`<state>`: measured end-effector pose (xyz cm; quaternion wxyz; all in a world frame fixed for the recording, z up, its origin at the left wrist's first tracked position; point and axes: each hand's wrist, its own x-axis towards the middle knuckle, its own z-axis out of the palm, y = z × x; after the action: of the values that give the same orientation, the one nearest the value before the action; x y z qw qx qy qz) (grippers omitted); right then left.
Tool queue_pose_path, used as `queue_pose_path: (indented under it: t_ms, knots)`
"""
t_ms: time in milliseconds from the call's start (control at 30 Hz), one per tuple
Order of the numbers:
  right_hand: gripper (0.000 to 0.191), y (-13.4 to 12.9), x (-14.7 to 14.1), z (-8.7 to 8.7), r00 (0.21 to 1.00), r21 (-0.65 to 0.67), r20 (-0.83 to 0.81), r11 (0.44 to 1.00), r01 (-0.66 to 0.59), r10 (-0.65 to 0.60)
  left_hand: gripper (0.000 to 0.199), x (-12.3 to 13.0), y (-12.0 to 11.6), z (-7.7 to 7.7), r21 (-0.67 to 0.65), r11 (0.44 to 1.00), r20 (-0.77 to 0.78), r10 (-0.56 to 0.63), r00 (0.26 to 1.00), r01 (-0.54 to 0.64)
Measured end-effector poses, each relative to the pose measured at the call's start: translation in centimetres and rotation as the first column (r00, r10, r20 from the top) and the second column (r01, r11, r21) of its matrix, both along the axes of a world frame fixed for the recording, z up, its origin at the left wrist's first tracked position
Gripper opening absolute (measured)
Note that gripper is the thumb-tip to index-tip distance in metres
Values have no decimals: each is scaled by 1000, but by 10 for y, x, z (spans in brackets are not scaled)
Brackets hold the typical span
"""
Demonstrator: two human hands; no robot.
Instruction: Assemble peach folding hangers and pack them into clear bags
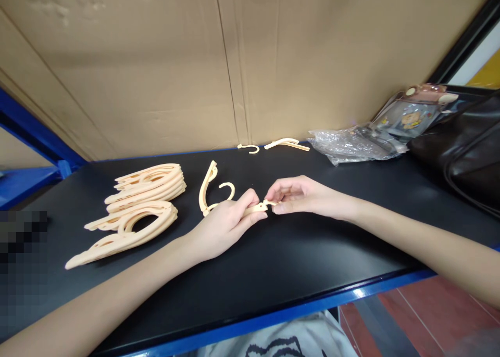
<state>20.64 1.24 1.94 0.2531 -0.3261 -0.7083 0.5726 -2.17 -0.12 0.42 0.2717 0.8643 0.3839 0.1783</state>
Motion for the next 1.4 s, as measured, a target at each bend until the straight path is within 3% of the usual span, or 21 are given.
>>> queue_pose_path:
  t_ms: [400, 667, 1200, 1400]
  knots:
    - [30, 1, 1, -9, 999, -68, -15, 997, 33, -34, 29, 0, -1, 1, -4, 1000, -48, -30, 998, 30]
    - [29, -3, -3, -5, 995, -121, 8, 988, 96, -95, 28, 0, -3, 1, -24, 1000, -37, -15, 999, 14]
    - [26, -5, -5, -3, 994, -31, 76, 996, 81, -79, 28, 3, -4, 2, -15, 999, -120, -48, 992, 47]
    - [22, -6, -5, -7, 991, 78, 106, 994, 75, -83, 26, 3, -4, 2, 0, 998, -140, -56, 989, 57]
